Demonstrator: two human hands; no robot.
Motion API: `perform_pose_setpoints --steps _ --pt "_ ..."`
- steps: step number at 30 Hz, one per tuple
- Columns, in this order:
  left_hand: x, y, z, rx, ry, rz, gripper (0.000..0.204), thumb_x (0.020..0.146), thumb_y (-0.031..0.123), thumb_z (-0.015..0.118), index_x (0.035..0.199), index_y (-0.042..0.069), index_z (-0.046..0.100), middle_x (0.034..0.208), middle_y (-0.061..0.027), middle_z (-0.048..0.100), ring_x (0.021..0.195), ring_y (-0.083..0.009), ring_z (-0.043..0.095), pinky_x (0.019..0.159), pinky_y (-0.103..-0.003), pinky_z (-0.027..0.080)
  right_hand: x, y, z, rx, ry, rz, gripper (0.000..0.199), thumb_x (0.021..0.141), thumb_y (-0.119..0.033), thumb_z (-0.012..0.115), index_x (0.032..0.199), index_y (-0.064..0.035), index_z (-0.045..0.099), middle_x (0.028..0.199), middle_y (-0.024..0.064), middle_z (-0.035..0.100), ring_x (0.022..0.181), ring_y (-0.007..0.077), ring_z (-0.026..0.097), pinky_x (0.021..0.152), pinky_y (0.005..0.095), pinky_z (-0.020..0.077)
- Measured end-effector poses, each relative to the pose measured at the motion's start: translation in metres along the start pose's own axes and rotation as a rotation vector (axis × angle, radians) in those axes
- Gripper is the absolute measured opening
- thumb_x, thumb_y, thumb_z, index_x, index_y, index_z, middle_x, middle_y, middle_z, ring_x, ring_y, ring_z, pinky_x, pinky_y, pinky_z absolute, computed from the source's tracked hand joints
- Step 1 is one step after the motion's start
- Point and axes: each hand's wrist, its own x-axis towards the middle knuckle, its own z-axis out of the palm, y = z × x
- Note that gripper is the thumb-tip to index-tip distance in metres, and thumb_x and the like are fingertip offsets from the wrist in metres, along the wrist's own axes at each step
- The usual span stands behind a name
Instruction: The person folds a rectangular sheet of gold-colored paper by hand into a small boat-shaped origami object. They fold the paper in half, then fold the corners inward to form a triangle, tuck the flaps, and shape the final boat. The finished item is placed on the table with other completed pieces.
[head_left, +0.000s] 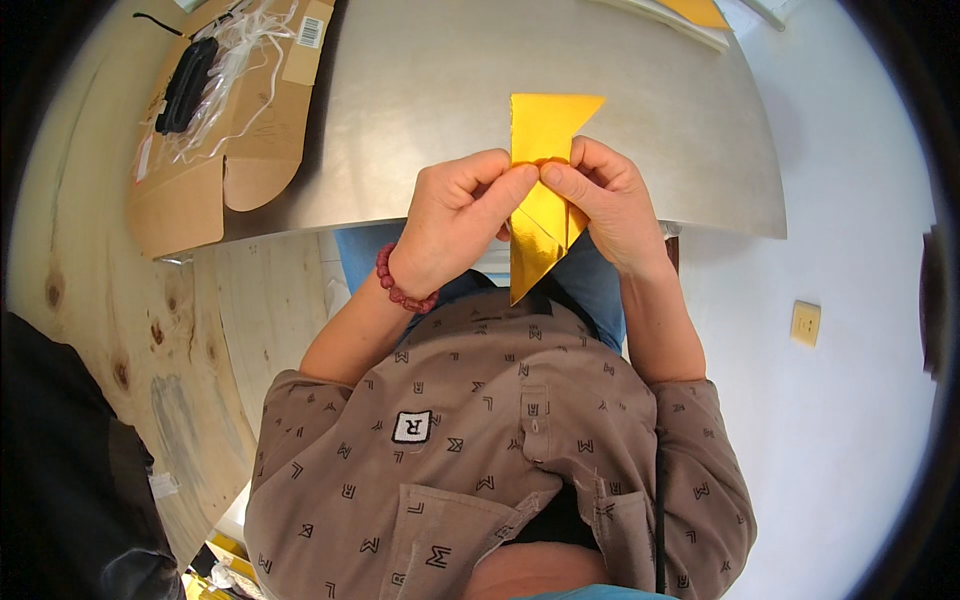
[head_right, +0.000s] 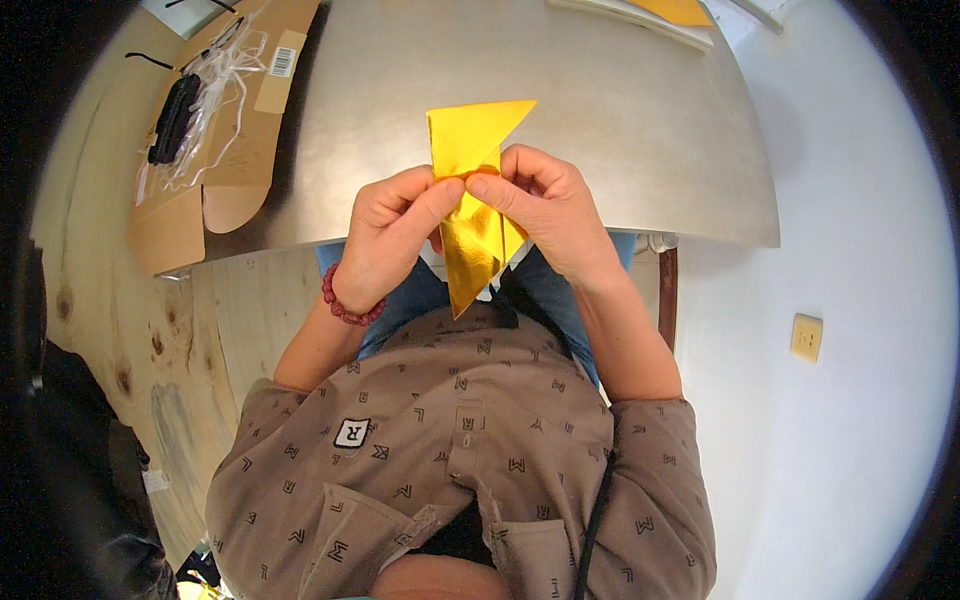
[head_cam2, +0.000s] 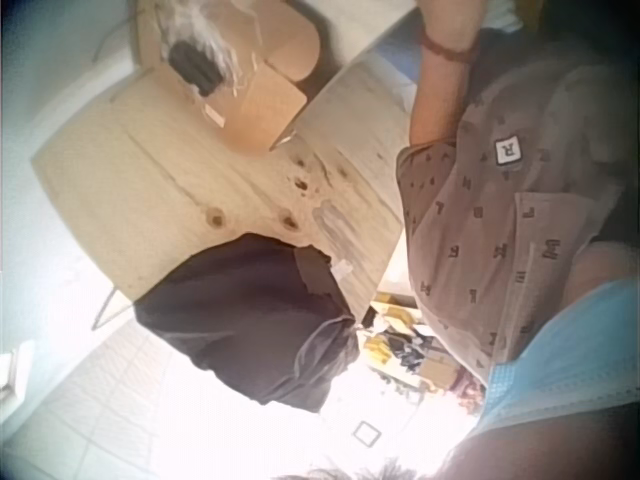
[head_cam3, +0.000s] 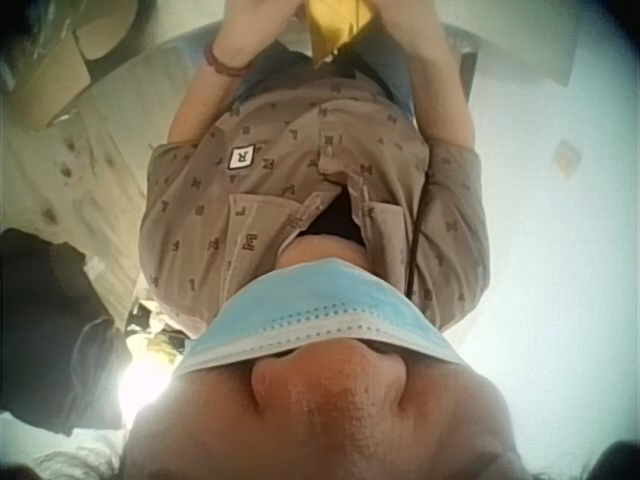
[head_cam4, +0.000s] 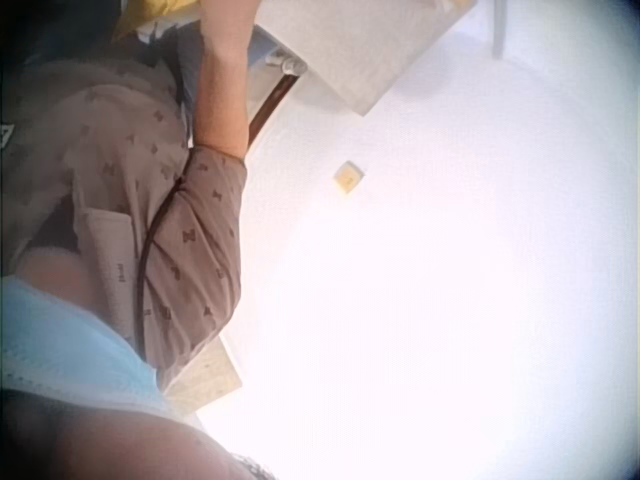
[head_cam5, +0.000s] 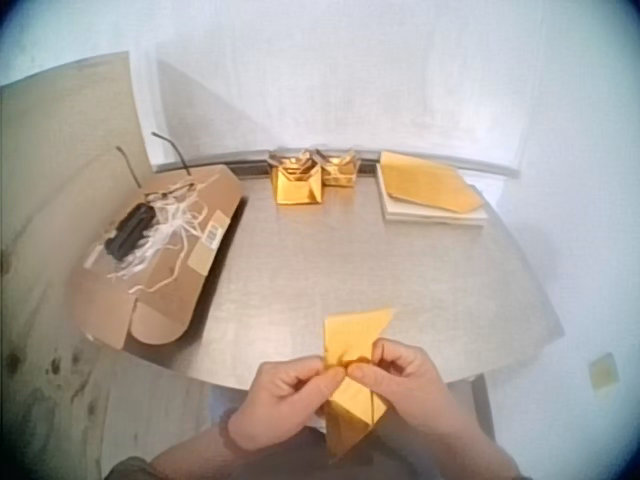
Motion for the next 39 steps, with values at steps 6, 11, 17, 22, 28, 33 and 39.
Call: perform_pose_setpoints --steps 6,11,17,22,28,33,39 --pt "0.002 0.001 0.0 0.008 0.094 0.038 0.022 0.109 0.02 0.064 0.105 0.001 0.075 0.086 0.0022 0.07 0.068 -0.0021 0.061 0.057 -0.019 0.048 -0.009 -0.003 -0.006 -0.098 -0.047 0.009 0.016 0.099 -0.017 0.078 0.095 -0.0034 0.07 0.087 -0.0023 0.068 0.076 0.0052 0.061 0.069 0.0218 0.05" --pt "0.005 0.002 -0.001 -0.039 0.144 0.033 0.023 0.107 0.017 0.067 0.092 0.0 0.07 0.076 0.0036 0.066 0.066 -0.0004 0.059 0.055 -0.019 0.051 -0.012 -0.006 -0.009 -0.083 -0.082 0.064 0.017 0.1 -0.018 0.077 0.094 -0.0034 0.069 0.086 -0.0005 0.068 0.074 0.0063 0.064 0.068 0.0215 0.0521" --pt "0.008 -0.001 -0.002 0.056 0.162 0.067 0.022 0.107 0.018 0.067 0.093 0.001 0.07 0.076 0.0034 0.066 0.064 0.0 0.058 0.053 -0.02 0.05 -0.011 -0.005 -0.01 -0.101 -0.107 0.049 0.015 0.101 -0.016 0.075 0.099 -0.0038 0.067 0.089 -0.0002 0.068 0.076 0.007 0.064 0.072 0.0231 0.0552" --pt "0.011 0.0 -0.007 0.005 0.215 0.019 0.022 0.107 0.019 0.067 0.095 0.0 0.069 0.078 0.0023 0.067 0.066 -0.0003 0.061 0.053 -0.02 0.052 -0.012 -0.003 -0.009 -0.147 -0.086 0.071 0.016 0.103 -0.017 0.073 0.103 -0.0027 0.065 0.09 0.0025 0.073 0.08 0.0076 0.071 0.071 0.0227 0.0571" --pt "0.014 -0.001 -0.008 0.027 0.249 0.01 0.024 0.107 0.021 0.066 0.096 0.001 0.07 0.078 0.0008 0.068 0.065 -0.0023 0.064 0.052 -0.02 0.053 -0.013 -0.007 -0.006 -0.2 -0.041 0.008 0.017 0.104 -0.012 0.068 0.115 0.0002 0.066 0.095 0.0049 0.073 0.085 0.0093 0.071 0.077 0.0244 0.0573" --pt "0.012 0.004 -0.018 -0.04 0.143 -0.071 0.023 0.107 0.023 0.068 0.094 0.004 0.071 0.078 0.0034 0.068 0.062 -0.0009 0.06 0.051 -0.018 0.047 -0.02 -0.006 -0.003 -0.157 -0.035 -0.2 0.033 0.101 -0.001 0.063 0.134 0.0005 0.066 0.113 0.0086 0.073 0.101 0.0116 0.069 0.09 0.0272 0.0551" --pt "0.015 0.005 -0.022 -0.007 0.085 -0.076 0.026 0.107 0.024 0.067 0.092 0.003 0.071 0.077 0.0027 0.067 0.059 -0.0016 0.058 0.05 -0.019 0.045 -0.016 -0.009 -0.015 -0.571 -0.225 -0.4 0.042 0.094 0.013 0.057 0.133 0.0002 0.067 0.127 0.0108 0.066 0.119 0.0185 0.063 0.102 0.0306 0.0507"
